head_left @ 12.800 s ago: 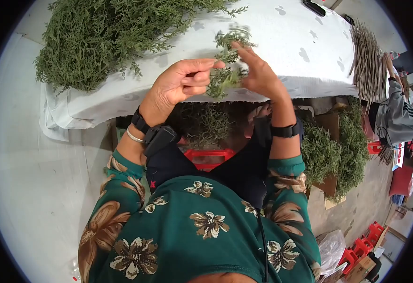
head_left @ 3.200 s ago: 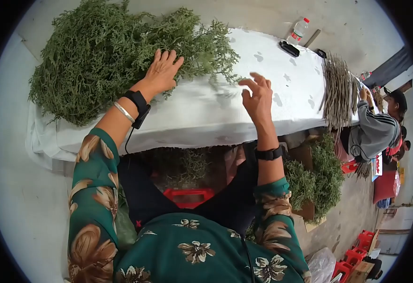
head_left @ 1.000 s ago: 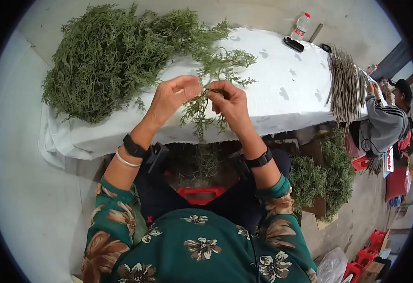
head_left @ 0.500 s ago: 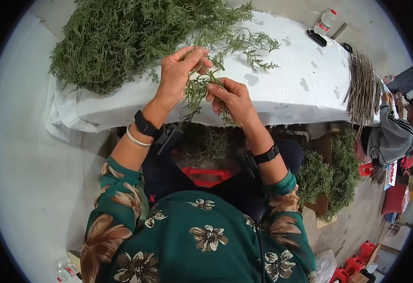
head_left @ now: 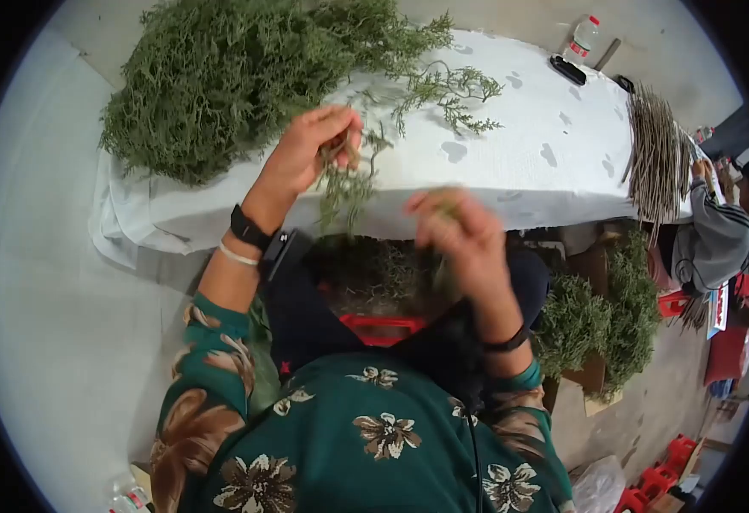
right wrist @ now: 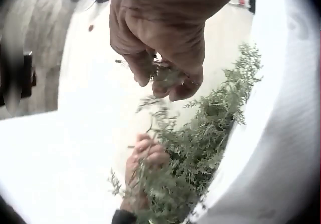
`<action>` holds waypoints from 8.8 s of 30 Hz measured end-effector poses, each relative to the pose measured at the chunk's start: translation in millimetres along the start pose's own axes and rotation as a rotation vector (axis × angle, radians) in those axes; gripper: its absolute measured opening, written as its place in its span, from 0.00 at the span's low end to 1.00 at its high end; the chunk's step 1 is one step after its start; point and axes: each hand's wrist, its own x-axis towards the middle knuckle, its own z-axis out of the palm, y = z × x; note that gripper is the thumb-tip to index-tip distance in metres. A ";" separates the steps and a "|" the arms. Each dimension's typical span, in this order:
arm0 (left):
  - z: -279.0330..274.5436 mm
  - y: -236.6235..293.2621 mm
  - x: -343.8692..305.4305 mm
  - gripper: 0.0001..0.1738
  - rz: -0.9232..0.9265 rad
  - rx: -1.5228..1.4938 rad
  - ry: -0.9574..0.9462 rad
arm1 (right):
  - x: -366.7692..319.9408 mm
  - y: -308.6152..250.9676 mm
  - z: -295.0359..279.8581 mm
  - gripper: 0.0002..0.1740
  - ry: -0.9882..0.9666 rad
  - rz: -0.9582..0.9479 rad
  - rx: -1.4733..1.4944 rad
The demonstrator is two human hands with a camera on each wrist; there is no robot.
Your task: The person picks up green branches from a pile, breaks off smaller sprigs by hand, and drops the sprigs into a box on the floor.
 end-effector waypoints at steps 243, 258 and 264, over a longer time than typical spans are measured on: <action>-110.8 -274.5 -105.7 0.18 -0.759 0.034 0.640 | -591.6 304.2 -166.4 0.48 0.750 1.359 -1.045; 96.7 32.5 -96.1 0.15 0.443 0.421 -0.471 | 40.3 45.1 -124.0 0.18 0.350 -0.261 -0.884; 138.6 76.1 -108.0 0.15 0.874 0.241 -0.546 | 157.6 110.7 -94.4 0.22 0.322 -0.446 -1.141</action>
